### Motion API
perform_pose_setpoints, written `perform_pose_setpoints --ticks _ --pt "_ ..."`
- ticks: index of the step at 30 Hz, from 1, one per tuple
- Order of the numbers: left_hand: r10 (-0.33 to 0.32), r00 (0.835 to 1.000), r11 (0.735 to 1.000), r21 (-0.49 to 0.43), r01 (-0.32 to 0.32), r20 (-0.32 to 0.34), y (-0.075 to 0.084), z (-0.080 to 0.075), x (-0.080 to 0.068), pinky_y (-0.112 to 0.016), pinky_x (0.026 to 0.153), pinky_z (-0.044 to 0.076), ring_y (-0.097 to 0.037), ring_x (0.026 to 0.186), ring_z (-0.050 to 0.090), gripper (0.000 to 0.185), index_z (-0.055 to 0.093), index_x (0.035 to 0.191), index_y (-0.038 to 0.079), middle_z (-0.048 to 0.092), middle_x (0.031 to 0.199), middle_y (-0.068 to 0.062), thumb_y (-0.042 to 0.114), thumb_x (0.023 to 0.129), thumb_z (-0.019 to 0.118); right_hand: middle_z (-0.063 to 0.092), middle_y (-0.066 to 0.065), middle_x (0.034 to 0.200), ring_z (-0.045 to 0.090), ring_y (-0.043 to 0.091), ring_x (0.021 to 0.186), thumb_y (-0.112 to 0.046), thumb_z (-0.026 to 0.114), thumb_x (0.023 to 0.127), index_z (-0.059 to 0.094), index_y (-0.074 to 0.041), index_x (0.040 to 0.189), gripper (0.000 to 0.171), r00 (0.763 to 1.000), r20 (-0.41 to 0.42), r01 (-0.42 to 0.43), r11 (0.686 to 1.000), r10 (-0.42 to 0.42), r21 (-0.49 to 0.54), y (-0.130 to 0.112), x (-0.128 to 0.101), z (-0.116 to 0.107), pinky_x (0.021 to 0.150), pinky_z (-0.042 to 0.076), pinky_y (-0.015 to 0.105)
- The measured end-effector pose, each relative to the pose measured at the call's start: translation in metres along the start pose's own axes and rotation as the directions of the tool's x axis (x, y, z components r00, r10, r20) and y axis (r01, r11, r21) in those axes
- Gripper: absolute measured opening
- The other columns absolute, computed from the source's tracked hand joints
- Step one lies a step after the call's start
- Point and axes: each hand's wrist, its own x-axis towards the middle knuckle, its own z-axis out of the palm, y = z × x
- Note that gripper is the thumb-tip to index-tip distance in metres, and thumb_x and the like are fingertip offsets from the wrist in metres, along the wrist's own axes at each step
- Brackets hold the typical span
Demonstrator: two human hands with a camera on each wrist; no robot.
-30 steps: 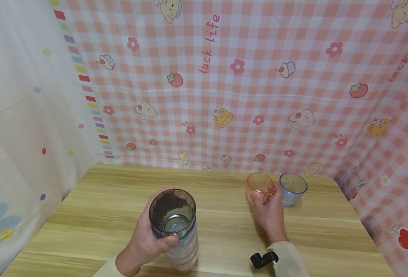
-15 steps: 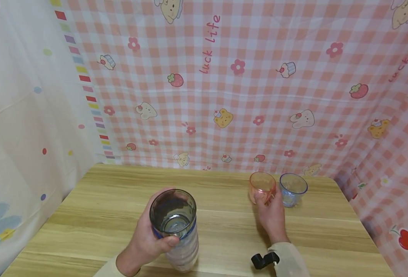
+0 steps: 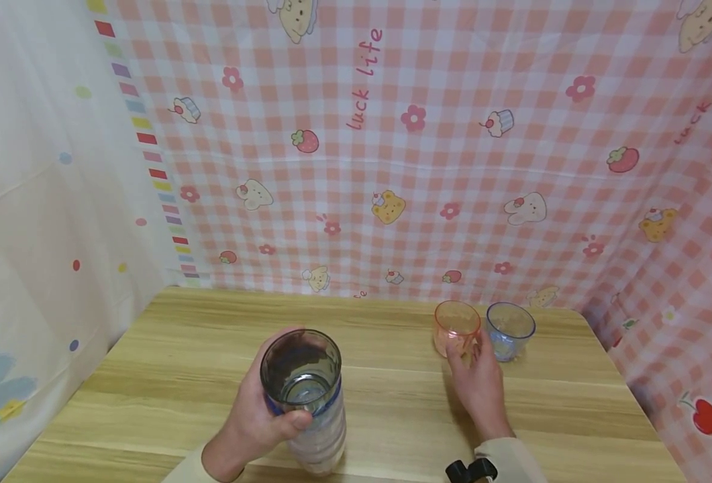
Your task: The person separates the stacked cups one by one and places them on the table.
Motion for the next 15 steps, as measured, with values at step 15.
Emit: perform_pose_setpoints --ticks 15 --pt "-0.025 1.0 0.989 0.145 0.025 0.002 -0.007 -0.003 -0.005 -0.038 0.109 0.06 -0.025 0.126 0.068 0.085 0.04 0.157 -0.001 0.064 0.138 -0.024 0.043 0.096 0.08 0.026 0.029 0.174 0.032 0.045 0.161 -0.033 0.064 0.11 0.015 0.005 0.169 0.086 1.0 -0.015 -0.02 1.0 0.02 -0.006 -0.018 -0.025 -0.019 0.13 0.033 0.048"
